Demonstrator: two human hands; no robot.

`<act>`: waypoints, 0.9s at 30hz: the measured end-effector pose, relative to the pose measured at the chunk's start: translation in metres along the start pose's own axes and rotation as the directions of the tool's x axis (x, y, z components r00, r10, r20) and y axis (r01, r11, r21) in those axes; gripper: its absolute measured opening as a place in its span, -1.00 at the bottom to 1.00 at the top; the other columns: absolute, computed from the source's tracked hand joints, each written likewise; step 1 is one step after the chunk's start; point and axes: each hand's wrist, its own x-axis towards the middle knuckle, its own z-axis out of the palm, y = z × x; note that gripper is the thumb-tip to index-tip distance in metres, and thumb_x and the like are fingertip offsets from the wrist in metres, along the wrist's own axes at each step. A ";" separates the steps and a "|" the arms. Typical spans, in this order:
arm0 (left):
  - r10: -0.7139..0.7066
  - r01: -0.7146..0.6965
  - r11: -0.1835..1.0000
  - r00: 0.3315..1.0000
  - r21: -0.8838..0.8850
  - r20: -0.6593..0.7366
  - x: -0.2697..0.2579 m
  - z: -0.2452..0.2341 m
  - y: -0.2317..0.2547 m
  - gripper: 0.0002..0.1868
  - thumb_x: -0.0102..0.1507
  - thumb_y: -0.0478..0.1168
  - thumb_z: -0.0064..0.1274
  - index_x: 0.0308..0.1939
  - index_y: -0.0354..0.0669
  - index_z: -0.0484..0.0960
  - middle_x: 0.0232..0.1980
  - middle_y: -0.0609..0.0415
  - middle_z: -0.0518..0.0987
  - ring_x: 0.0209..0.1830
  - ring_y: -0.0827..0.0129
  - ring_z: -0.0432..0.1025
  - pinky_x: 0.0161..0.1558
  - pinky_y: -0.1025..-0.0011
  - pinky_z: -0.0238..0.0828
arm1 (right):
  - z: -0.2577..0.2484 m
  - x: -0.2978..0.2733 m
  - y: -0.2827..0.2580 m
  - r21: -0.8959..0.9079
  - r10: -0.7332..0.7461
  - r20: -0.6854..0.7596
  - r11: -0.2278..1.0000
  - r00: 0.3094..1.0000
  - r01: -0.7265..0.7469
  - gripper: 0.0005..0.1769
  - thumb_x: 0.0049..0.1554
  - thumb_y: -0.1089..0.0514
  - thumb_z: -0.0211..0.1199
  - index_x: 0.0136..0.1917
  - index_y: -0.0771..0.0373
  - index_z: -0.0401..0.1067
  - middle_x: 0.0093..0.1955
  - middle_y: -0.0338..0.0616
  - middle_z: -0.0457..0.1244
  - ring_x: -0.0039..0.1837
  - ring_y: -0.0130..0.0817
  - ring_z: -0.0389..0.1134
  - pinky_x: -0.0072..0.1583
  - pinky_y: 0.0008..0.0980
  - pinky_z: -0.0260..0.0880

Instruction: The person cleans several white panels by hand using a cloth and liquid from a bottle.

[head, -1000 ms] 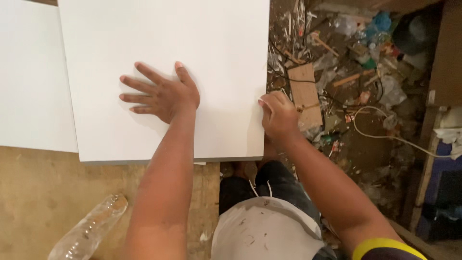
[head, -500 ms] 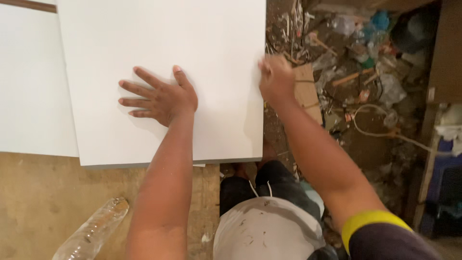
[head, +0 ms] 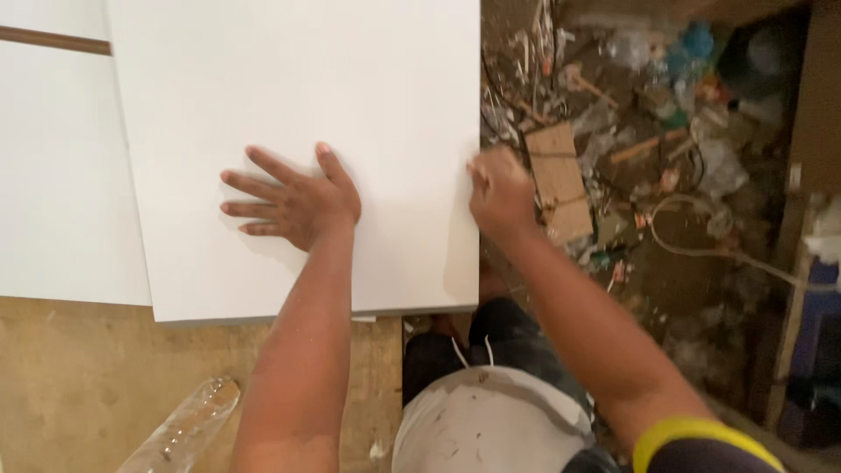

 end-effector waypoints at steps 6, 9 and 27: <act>-0.011 0.011 1.000 1.000 0.006 -0.009 0.000 -0.001 0.002 0.08 0.63 0.55 -0.29 0.98 0.04 -0.26 0.93 -0.36 -0.43 0.82 -0.72 -0.62 0.78 -0.51 -0.45 | 0.018 0.044 0.024 0.002 -0.049 -0.076 0.999 0.996 0.049 -0.93 0.47 0.06 0.36 0.09 0.00 0.61 -0.06 -0.18 0.32 -0.02 0.10 0.51 0.06 -0.03 0.57; -0.005 0.005 1.000 1.000 -0.007 0.007 0.000 -0.002 0.001 0.08 0.63 0.55 -0.32 0.99 0.03 -0.29 0.92 -0.36 -0.50 0.81 -0.72 -0.67 0.78 -0.52 -0.46 | 0.006 0.006 0.013 0.015 -0.047 -0.006 0.999 0.999 0.047 -0.76 0.52 0.12 0.23 0.00 0.18 0.58 -0.07 0.03 0.33 0.01 0.21 0.48 0.11 0.11 0.51; -0.009 0.009 0.999 1.000 -0.047 -0.012 0.000 0.001 0.003 0.08 0.61 0.54 -0.28 0.98 0.06 -0.22 0.93 -0.34 -0.46 0.84 -0.72 -0.60 0.77 -0.50 -0.52 | 0.006 0.035 0.013 0.075 -0.050 -0.001 0.996 0.999 0.050 -0.84 0.46 0.22 0.34 -0.02 0.18 0.61 -0.09 -0.12 0.32 -0.05 0.11 0.52 0.02 0.00 0.57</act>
